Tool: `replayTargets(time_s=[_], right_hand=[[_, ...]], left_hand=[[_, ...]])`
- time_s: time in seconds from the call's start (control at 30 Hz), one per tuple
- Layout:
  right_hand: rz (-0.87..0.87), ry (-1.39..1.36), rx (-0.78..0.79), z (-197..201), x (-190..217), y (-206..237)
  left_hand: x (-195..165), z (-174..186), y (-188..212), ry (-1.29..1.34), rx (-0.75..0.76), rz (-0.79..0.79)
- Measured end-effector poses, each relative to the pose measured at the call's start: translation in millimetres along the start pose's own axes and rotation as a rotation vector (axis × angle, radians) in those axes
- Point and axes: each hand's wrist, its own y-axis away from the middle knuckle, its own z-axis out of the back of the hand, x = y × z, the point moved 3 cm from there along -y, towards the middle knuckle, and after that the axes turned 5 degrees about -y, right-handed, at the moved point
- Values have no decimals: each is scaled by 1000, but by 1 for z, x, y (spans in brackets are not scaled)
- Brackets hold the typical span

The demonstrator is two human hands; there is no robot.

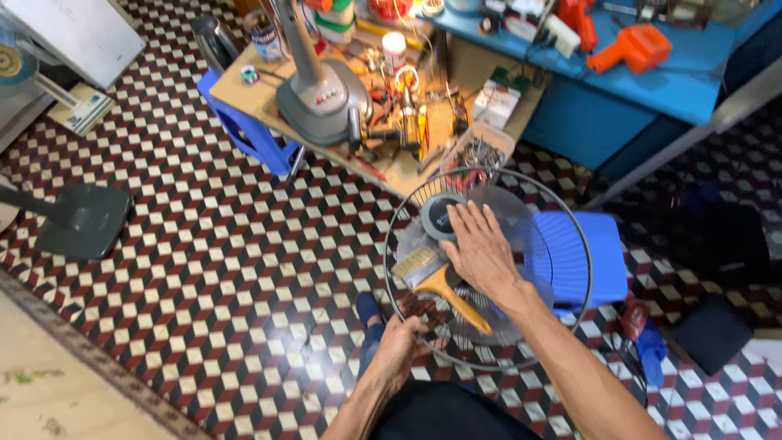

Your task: The person assembles a table fan by attaching the fan blade and front grille to the motor shaft. They use pliers to secure a small metal piece on the shaft, then place the fan blade and grille onto the motor, aligning and tightening the components by hand.

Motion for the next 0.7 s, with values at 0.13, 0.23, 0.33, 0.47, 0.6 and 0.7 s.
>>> replayTargets(time_s=[0.13, 0.23, 0.33, 0.47, 0.6, 0.7], right_hand=[[-73, 90, 83, -19, 0, -79], [-126, 93, 113, -33, 3, -139], [-148, 89, 138, -45, 8, -202], [-197, 88, 227, -63, 6, -262], [-216, 76, 280, -74, -15, -315], [-261, 66, 353, -86, -34, -351]], left_hand=[[-60, 26, -27, -68, -56, 75], [-106, 53, -52, -106, -86, 101], [-154, 83, -75, -121, -30, 41], [-207, 111, -101, -145, -68, 82], [-244, 109, -130, -155, -75, 67], [-266, 107, -160, -150, -87, 49]])
